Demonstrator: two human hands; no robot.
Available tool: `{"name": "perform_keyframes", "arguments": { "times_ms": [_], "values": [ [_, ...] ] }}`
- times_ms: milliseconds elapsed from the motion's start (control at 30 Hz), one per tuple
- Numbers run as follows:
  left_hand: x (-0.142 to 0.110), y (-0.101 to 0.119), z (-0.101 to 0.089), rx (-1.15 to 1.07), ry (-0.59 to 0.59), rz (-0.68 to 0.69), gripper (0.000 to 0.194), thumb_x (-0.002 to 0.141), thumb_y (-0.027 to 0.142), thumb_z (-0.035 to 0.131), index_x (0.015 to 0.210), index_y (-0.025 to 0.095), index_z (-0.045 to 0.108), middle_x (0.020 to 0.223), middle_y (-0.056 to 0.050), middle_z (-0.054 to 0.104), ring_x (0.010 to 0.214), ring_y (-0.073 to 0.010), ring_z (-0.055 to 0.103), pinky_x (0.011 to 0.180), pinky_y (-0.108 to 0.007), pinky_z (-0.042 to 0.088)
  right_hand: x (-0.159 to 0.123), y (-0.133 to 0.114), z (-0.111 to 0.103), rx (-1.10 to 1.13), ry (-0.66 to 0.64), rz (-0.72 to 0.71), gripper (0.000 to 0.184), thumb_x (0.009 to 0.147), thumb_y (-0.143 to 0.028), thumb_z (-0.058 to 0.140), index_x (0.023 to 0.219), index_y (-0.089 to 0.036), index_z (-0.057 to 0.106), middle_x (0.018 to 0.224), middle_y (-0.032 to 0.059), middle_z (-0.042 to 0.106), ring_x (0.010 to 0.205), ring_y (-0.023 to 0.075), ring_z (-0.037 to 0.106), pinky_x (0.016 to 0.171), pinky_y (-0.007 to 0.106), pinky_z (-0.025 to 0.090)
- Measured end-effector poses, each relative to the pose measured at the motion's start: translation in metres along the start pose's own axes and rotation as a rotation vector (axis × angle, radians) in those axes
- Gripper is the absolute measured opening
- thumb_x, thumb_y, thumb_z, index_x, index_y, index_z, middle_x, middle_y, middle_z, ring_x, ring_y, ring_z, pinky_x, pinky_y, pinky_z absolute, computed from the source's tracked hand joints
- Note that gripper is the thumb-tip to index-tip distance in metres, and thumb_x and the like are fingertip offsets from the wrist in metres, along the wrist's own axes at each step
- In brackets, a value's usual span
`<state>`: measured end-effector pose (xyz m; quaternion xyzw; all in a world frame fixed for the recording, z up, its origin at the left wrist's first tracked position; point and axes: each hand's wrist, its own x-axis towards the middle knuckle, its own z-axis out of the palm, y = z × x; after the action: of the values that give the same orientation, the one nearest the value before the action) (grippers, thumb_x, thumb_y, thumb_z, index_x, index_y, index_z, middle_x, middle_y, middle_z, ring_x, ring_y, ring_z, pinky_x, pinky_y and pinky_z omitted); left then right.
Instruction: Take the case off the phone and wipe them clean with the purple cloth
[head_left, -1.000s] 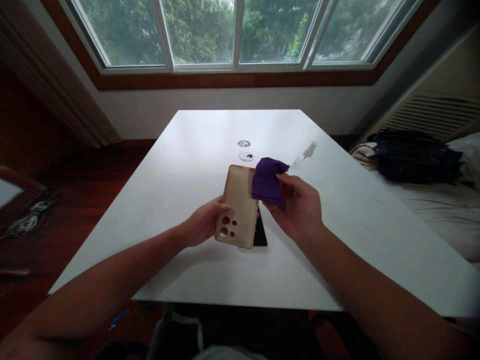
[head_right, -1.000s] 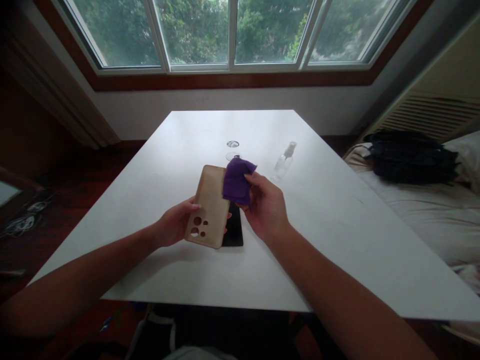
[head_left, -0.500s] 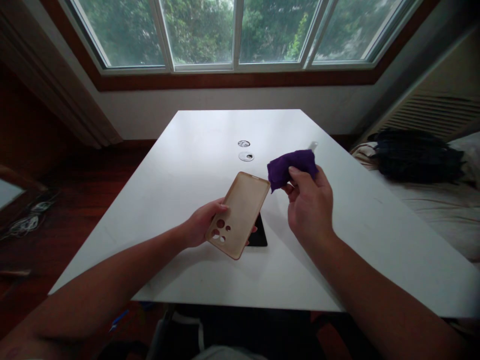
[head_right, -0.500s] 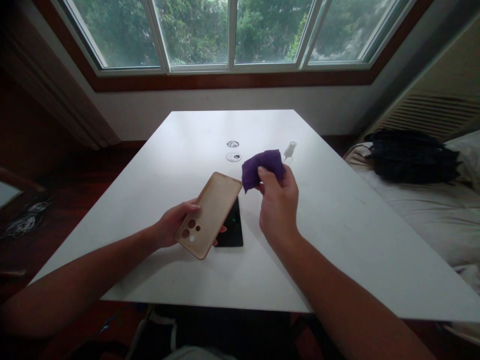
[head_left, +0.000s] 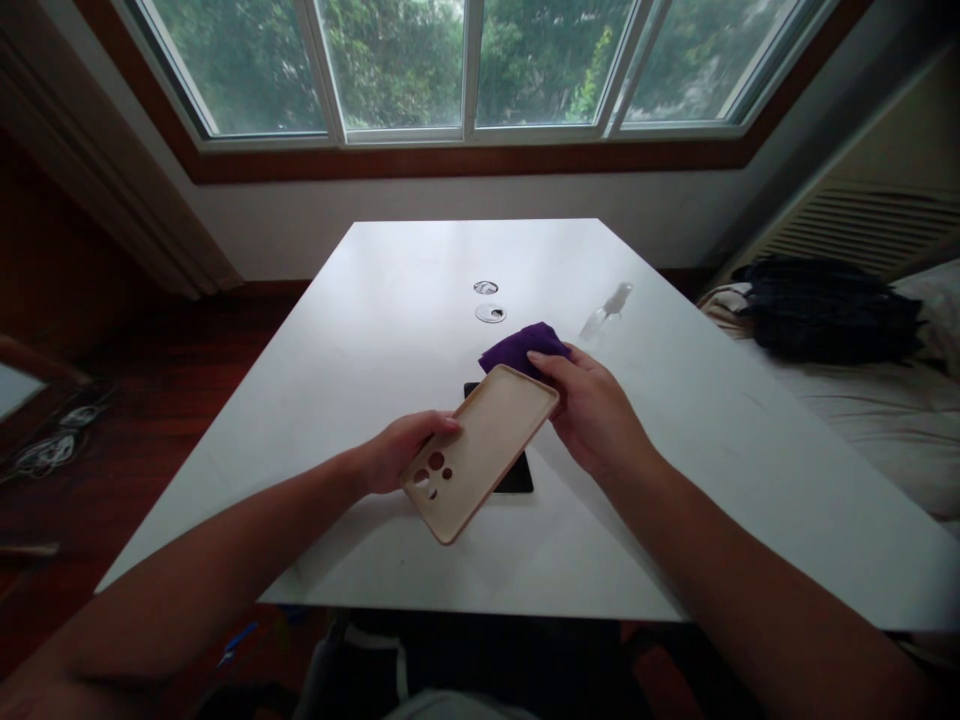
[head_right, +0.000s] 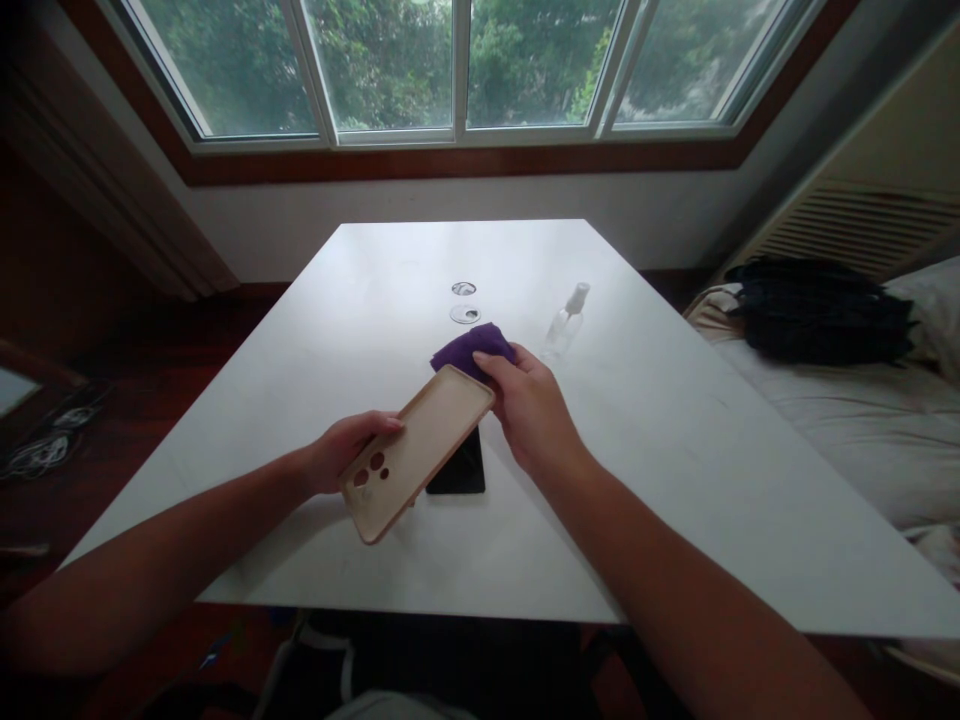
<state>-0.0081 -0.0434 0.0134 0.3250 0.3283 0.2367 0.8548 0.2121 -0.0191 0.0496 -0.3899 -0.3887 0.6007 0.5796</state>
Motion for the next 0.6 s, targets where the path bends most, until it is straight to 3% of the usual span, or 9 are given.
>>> {"name": "perform_keyframes", "arguments": {
  "times_ms": [233, 600],
  "values": [
    [-0.0011, -0.0007, -0.0057, -0.023, -0.037, -0.097, 0.033, 0.083, 0.035, 0.058, 0.098, 0.007, 0.069, 0.079, -0.013, 0.076, 0.066, -0.0222, 0.071, 0.056, -0.026, 0.052, -0.0066, -0.0095, 0.0044, -0.030, -0.121, 0.180, 0.018, 0.079, -0.030, 0.076, 0.091, -0.017, 0.071, 0.082, 0.0044, 0.076, 0.071, 0.0189, 0.070, 0.068, 0.029, 0.055],
    [-0.0017, -0.0005, -0.0101, -0.065, -0.065, -0.126, 0.039, 0.085, 0.036, 0.055, 0.106, 0.006, 0.068, 0.084, -0.014, 0.077, 0.070, -0.0236, 0.073, 0.062, -0.029, 0.054, -0.0072, -0.0082, 0.0020, -0.062, -0.198, 0.189, 0.020, 0.080, -0.031, 0.077, 0.092, -0.016, 0.072, 0.081, 0.0051, 0.076, 0.068, 0.0170, 0.068, 0.063, 0.027, 0.052]
  ]
}}
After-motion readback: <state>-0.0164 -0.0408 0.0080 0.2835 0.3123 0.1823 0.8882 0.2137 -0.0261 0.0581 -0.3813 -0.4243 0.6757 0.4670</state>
